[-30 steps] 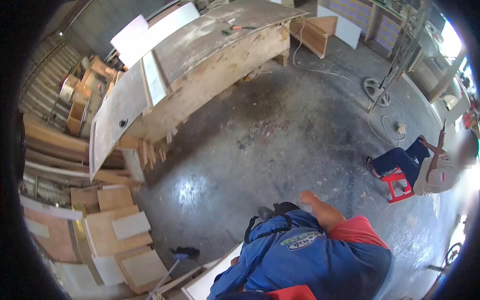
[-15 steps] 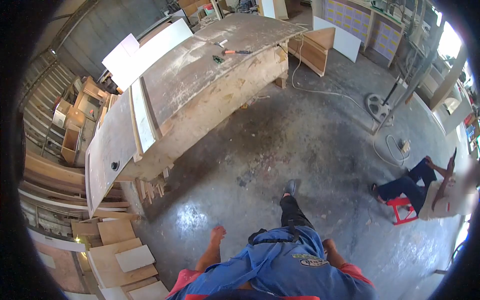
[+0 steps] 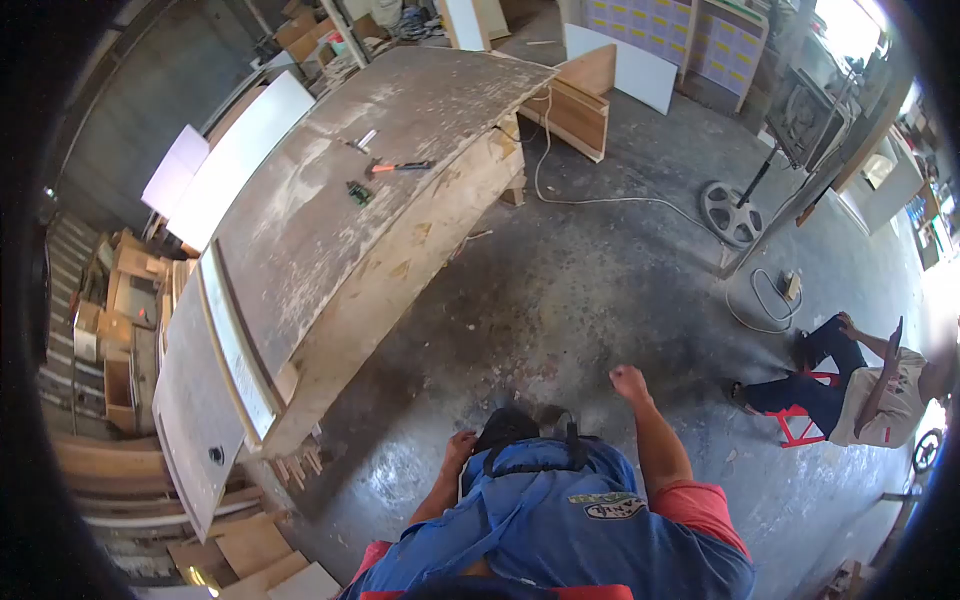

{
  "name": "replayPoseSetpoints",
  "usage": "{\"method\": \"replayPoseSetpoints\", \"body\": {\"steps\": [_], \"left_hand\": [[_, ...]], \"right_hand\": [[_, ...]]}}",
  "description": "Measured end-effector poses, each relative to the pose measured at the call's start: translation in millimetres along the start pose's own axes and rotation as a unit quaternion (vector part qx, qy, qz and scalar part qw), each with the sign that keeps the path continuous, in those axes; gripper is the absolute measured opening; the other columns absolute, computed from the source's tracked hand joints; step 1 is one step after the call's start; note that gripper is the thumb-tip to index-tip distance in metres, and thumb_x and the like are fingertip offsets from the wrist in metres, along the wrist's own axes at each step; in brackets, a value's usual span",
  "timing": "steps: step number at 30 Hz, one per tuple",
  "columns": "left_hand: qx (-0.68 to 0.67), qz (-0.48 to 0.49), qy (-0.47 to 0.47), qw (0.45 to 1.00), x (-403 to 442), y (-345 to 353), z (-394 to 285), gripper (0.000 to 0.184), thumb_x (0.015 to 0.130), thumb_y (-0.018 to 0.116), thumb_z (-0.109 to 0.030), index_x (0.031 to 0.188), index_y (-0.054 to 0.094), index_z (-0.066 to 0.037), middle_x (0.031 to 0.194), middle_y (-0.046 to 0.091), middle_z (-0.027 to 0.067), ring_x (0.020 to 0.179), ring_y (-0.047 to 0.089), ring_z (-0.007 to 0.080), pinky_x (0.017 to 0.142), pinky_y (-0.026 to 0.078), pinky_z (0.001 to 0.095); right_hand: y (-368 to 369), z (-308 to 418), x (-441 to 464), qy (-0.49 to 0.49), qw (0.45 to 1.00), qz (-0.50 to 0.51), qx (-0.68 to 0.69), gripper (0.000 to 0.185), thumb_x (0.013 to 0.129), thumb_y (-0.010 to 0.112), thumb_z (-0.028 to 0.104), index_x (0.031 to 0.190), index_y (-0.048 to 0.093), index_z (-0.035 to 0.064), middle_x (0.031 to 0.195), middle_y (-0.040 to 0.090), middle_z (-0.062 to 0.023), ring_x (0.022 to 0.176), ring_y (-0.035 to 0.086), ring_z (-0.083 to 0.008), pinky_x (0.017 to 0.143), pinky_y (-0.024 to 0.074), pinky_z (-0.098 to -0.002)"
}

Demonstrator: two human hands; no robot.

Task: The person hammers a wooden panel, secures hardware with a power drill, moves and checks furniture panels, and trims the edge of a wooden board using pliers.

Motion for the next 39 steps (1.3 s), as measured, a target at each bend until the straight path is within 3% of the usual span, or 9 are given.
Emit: {"method": "replayPoseSetpoints", "body": {"steps": [5,11,14,21,22,27,33,36,39], "left_hand": [[0.356,0.118,0.166,0.912,92,-10,-4,0.03,0.085,0.057,-0.028,0.1,0.073,-0.008,0.097,0.071,0.0204,0.083,0.07,0.0305,0.067,0.052,0.0425],[0.134,0.177,-0.009,0.975,193,-60,0,0.02,0.08,0.058,-0.025,0.081,0.073,-0.012,0.089,0.069,0.0176,0.081,0.069,0.0337,0.066,0.053,0.0439],[0.424,0.209,0.269,0.839,249,-72,-79,0.021,0.077,0.057,-0.024,0.082,0.072,-0.01,0.088,0.069,0.0165,0.083,0.068,0.0355,0.068,0.054,0.045],[0.243,0.129,0.014,0.961,456,-59,-238,0.026,0.079,0.06,-0.025,0.097,0.075,-0.012,0.099,0.071,0.0164,0.094,0.068,0.0345,0.084,0.053,0.0423],[0.286,0.131,0.078,0.946,475,-47,-276,0.027,0.08,0.06,-0.026,0.098,0.075,-0.012,0.099,0.071,0.0166,0.095,0.068,0.0342,0.085,0.053,0.0413],[0.192,0.093,0.076,0.974,538,31,-375,0.025,0.081,0.06,-0.025,0.096,0.075,-0.01,0.094,0.071,0.0164,0.092,0.069,0.034,0.081,0.053,0.0416],[0.168,0.278,-0.022,0.945,569,174,-463,0.027,0.081,0.061,-0.027,0.093,0.071,-0.006,0.089,0.07,0.0198,0.09,0.069,0.0347,0.078,0.052,0.0434],[0.268,0.225,0.216,0.912,582,225,-530,0.028,0.082,0.062,-0.031,0.094,0.071,-0.007,0.092,0.07,0.0196,0.092,0.068,0.0348,0.079,0.052,0.0432],[0.191,0.205,0.233,0.931,612,254,-604,0.03,0.082,0.062,-0.034,0.095,0.071,-0.008,0.09,0.07,0.0188,0.087,0.069,0.0353,0.076,0.053,0.0437]], "right_hand": [[-37,67,96,0.025,0.994,-0.012,0.107,0.023,0.085,0.061,0.025,0.095,0.071,0.0059,0.089,0.071,-0.0166,0.083,0.069,-0.0349,0.073,0.0537,-0.0415],[46,13,116,-0.089,0.966,0.063,-0.234,0.012,0.078,0.066,0.022,0.08,0.068,0.0107,0.083,0.068,-0.0111,0.081,0.069,-0.0344,0.072,0.0559,-0.0466],[66,-10,80,-0.058,0.964,0.105,-0.238,0.013,0.079,0.063,0.023,0.078,0.07,0.0132,0.086,0.07,-0.0116,0.082,0.069,-0.0356,0.073,0.0559,-0.0464],[193,-132,-12,0.33,0.863,0.101,0.37,0.04,0.073,0.064,0.046,0.095,0.075,0.0138,0.104,0.071,-0.0122,0.1,0.067,-0.0342,0.083,0.0544,-0.0408],[174,-145,-8,0.284,0.938,0.153,0.128,0.032,0.084,0.06,0.032,0.086,0.074,0.0034,0.094,0.07,-0.0237,0.087,0.069,-0.0333,0.079,0.0531,-0.0484],[110,-157,84,0.394,0.897,0.109,0.168,0.032,0.08,0.061,0.034,0.086,0.074,0.0055,0.091,0.071,-0.0203,0.087,0.069,-0.0339,0.079,0.0534,-0.0465],[-54,-169,317,0.176,0.984,-0.037,0.014,0.033,0.074,0.062,0.036,0.087,0.075,0.0081,0.087,0.072,-0.0162,0.087,0.07,-0.0347,0.078,0.0537,-0.0441],[-126,-201,436,0.133,0.988,0.012,-0.072,0.021,0.079,0.061,0.022,0.07,0.072,0.0068,0.07,0.071,-0.0113,0.062,0.069,-0.0247,0.06,0.0551,-0.0383],[-233,-199,526,0.264,0.907,-0.119,0.305,0.028,0.092,0.059,0.027,0.098,0.068,0.001,0.077,0.069,-0.0085,0.062,0.067,-0.0177,0.052,0.0497,-0.0306]]}}
Point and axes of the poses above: each hand's wrist, its own x-axis towards the middle knuckle, its own y-axis out of the palm, z = x × y, the point moved 7 cm from there along x, towards the middle knuckle
